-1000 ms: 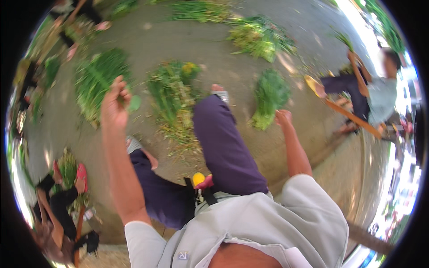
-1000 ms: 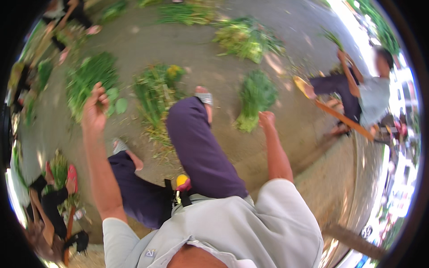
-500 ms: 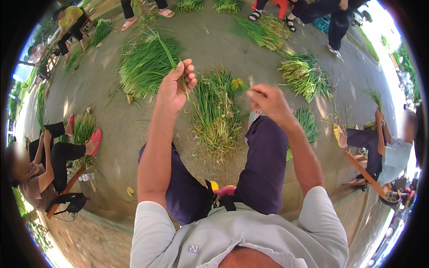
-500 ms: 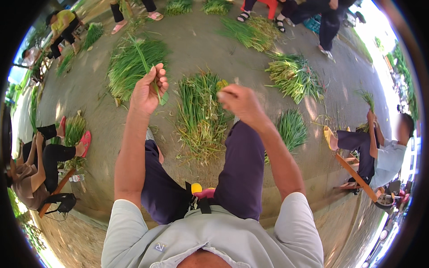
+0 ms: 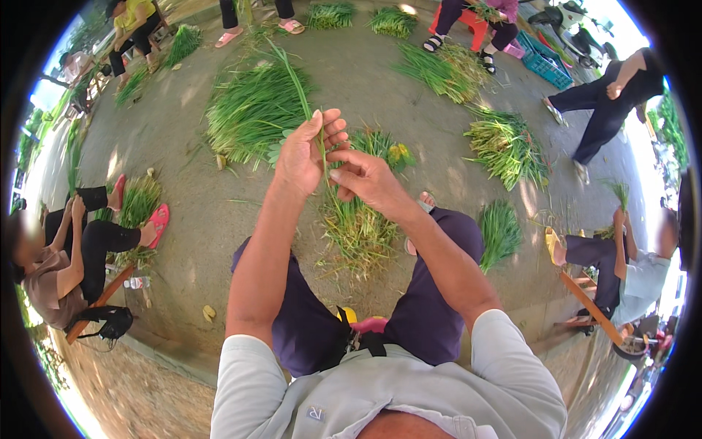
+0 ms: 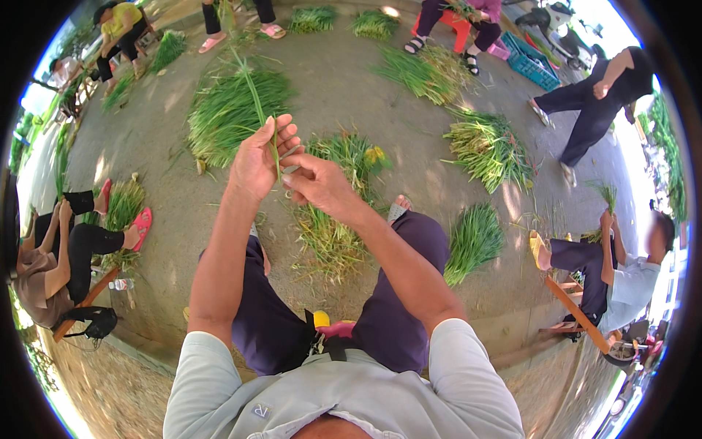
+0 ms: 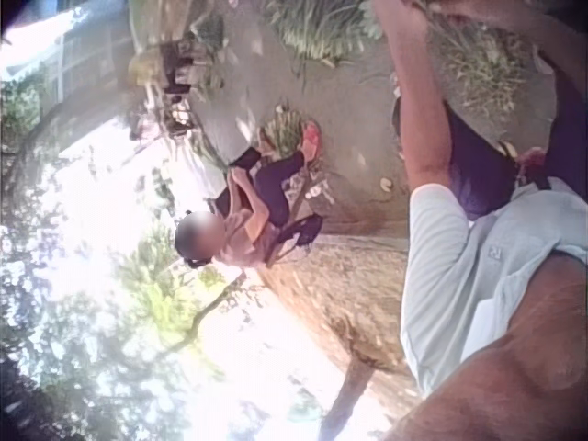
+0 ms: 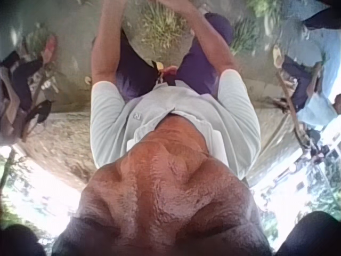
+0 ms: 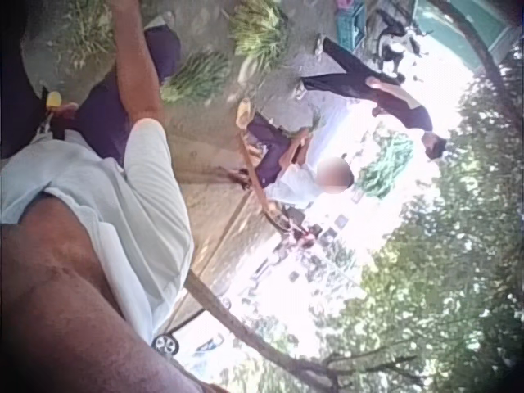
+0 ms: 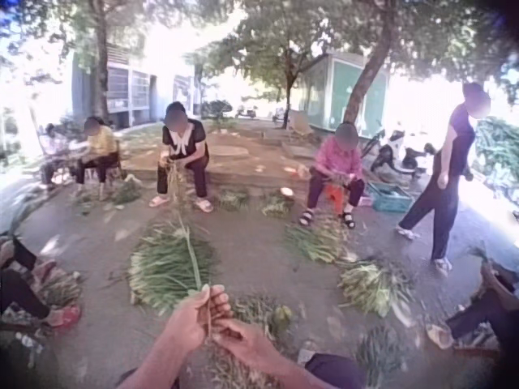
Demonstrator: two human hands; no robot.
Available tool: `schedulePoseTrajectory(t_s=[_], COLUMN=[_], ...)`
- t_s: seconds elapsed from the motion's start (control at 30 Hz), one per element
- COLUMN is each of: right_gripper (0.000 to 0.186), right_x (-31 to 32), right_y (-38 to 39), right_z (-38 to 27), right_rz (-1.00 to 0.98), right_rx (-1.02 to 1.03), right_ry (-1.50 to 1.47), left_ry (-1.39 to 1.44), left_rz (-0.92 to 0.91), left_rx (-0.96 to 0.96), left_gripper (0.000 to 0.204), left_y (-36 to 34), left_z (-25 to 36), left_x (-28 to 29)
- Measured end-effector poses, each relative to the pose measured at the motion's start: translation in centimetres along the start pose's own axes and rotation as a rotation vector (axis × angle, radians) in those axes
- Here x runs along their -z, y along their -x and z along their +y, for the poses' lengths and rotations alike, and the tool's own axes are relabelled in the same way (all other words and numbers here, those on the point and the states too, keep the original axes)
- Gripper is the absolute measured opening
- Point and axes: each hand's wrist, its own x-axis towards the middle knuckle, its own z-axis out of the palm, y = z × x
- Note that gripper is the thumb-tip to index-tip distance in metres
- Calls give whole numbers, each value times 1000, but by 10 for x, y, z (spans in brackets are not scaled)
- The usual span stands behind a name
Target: The person sorts green stalks into bunches and ties each bunch with a thin strand of plant material by hand.
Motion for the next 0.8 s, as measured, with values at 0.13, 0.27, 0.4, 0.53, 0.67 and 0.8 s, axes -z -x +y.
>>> schedulePoseTrajectory(t_s=[0.13, 0.27, 0.4, 0.53, 0.67, 0.8], right_gripper=[21, 14, 13, 12, 12, 11], right_x=[5, 4, 11, 16, 23, 33], right_y=[-3, -3, 0, 6, 13, 22], right_z=[11, 10, 9, 9, 12, 11], right_rz=[-34, -14, 4, -3, -37, -113], right_rx=[-11, 1, 40, 111, 200, 244], right_ry=[26, 27, 97, 255, 364, 567], left_ry=[-25, -112, -128, -103, -76, -43], left_rz=[-11, 64, 83, 18, 46, 26], left_rx=[16, 38, 72, 66, 103, 77], left_gripper=[32, 32, 30, 28, 24, 24], left_y=[-4, -6, -9, -14, -15, -21], left_z=[-9, -13, -19, -21, -19, -16], left_x=[-2, -3, -6, 3, 0, 12])
